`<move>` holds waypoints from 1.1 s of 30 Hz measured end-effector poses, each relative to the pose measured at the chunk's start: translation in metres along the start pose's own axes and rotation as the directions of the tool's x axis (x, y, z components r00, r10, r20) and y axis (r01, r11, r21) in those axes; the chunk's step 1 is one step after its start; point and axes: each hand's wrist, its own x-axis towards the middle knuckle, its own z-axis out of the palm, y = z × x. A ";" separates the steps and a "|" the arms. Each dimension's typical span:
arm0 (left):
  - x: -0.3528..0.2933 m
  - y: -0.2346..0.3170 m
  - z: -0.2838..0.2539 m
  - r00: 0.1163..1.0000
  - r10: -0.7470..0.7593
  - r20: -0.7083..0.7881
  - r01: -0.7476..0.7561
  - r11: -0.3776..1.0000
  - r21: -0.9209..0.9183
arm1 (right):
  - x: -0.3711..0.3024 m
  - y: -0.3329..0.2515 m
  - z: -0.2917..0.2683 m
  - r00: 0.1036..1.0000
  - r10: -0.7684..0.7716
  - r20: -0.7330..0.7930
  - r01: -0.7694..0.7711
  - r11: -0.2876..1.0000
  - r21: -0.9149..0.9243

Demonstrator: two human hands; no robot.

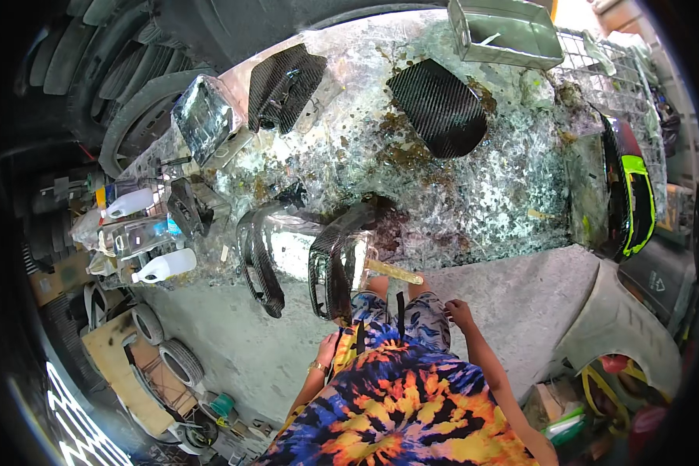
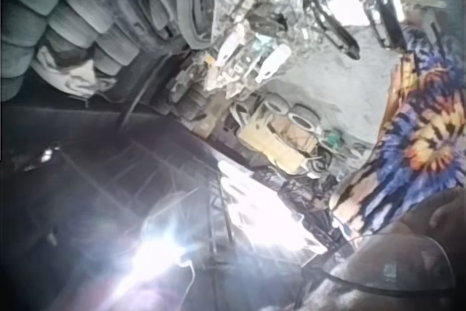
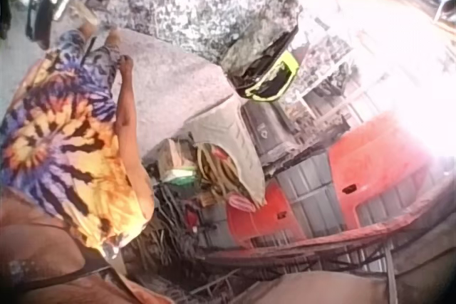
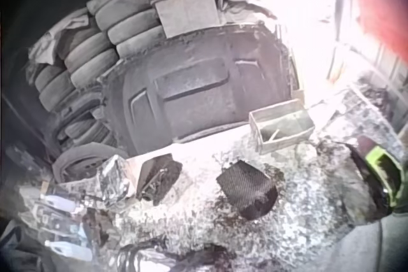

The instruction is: Applying a coating or resin to carbon fiber car components using a brush.

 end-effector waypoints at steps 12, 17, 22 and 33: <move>0.023 0.018 0.015 0.999 0.034 -0.004 -0.035 0.998 -0.057 | -0.054 -0.056 0.017 0.999 0.007 0.039 0.003 0.967 -0.255; 0.027 0.036 0.022 0.997 -0.019 0.075 0.036 0.971 -0.236 | -0.081 -0.084 0.027 0.995 -0.042 0.092 0.072 0.935 -0.347; 0.045 0.008 0.024 0.997 0.083 -0.008 -0.083 0.993 -0.087 | -0.092 -0.102 0.040 0.992 -0.082 0.098 0.115 0.907 -0.406; 0.058 -0.033 0.026 1.000 -0.011 0.001 0.011 0.964 -0.267 | -0.095 -0.114 0.054 0.993 -0.045 0.110 0.089 0.899 -0.429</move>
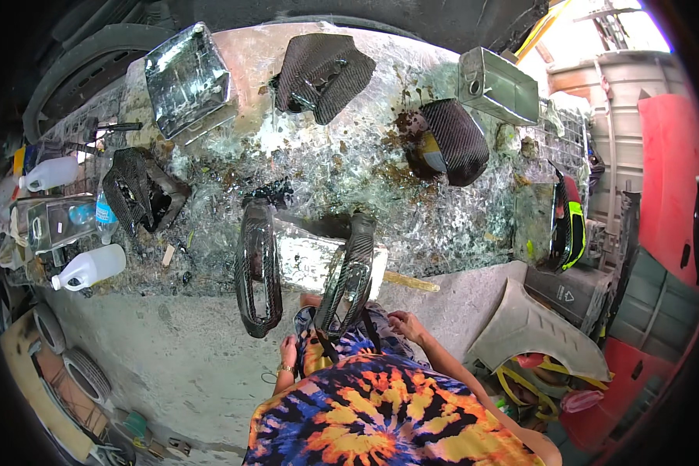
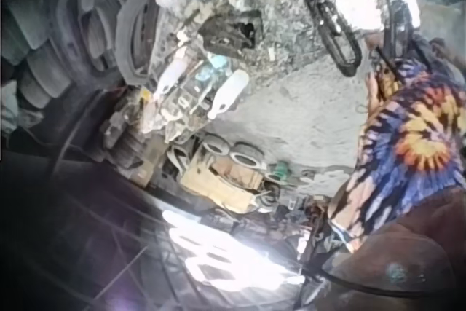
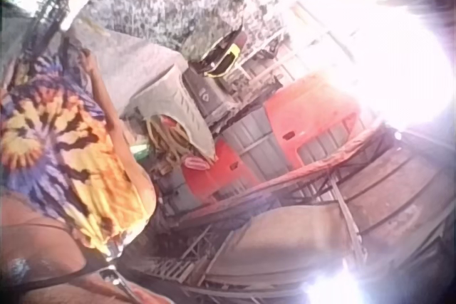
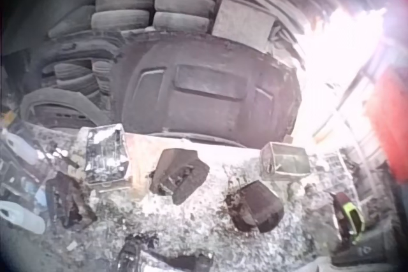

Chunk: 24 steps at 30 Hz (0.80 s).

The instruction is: Applying a coating or resin to carbon fiber car components using a brush.

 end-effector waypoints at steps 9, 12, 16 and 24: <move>0.047 -0.083 -0.002 0.969 -0.105 0.225 0.090 0.993 0.077 | -0.008 0.016 -0.007 0.999 0.033 -0.029 -0.031 0.997 0.074; 0.046 -0.077 0.004 0.951 -0.134 0.278 0.127 0.991 0.043 | -0.023 0.025 -0.013 0.995 0.072 -0.069 -0.069 0.997 0.041; 0.057 -0.124 0.001 0.947 -0.206 0.246 0.222 0.974 -0.040 | -0.026 0.025 -0.022 0.989 0.139 -0.044 -0.137 0.989 0.060; -0.015 -0.027 0.029 0.867 -0.260 0.425 0.433 0.815 -0.385 | -0.033 0.017 -0.040 0.985 0.164 -0.045 -0.169 0.975 -0.144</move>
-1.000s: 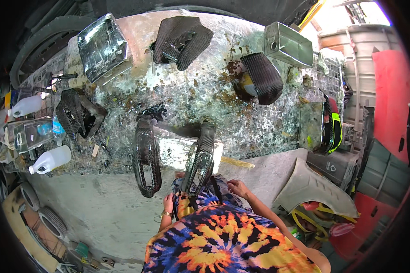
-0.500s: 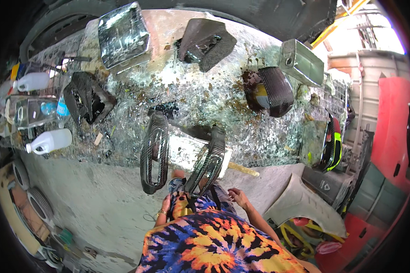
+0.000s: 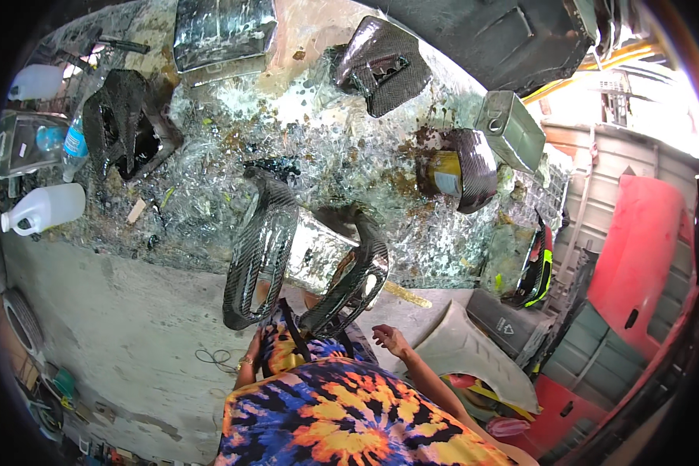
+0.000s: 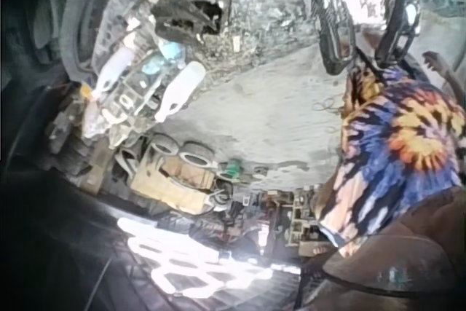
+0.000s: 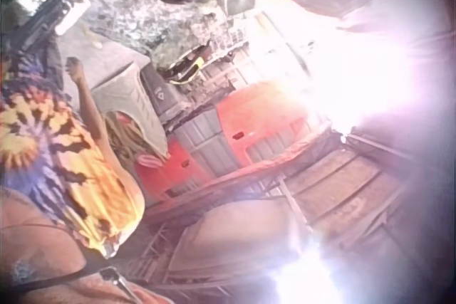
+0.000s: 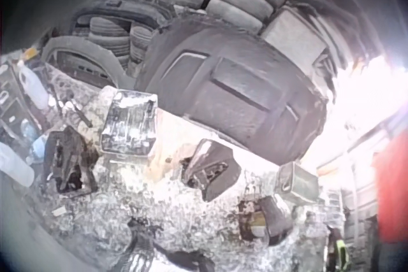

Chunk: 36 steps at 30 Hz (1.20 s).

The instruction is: Applying a coating or resin to carbon fiber car components using a brush.

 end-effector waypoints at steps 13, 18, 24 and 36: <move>0.030 -0.041 -0.019 0.998 -0.031 -0.054 0.036 0.996 0.086 | -0.181 -0.333 -0.061 0.783 -0.338 0.522 0.572 0.720 -0.393; 0.035 -0.047 -0.013 0.998 -0.027 -0.048 0.029 0.998 0.048 | -0.148 -0.404 -0.055 0.779 -0.588 0.217 0.454 0.292 -0.842; 0.042 -0.047 -0.008 0.999 -0.023 -0.030 0.024 0.999 0.026 | -0.128 -0.416 -0.046 0.798 -0.515 0.312 0.369 0.008 -0.930; 0.053 -0.038 -0.007 1.000 -0.011 0.012 0.011 1.000 0.007 | -0.158 -0.429 -0.015 0.853 -0.403 0.331 0.323 -0.092 -0.942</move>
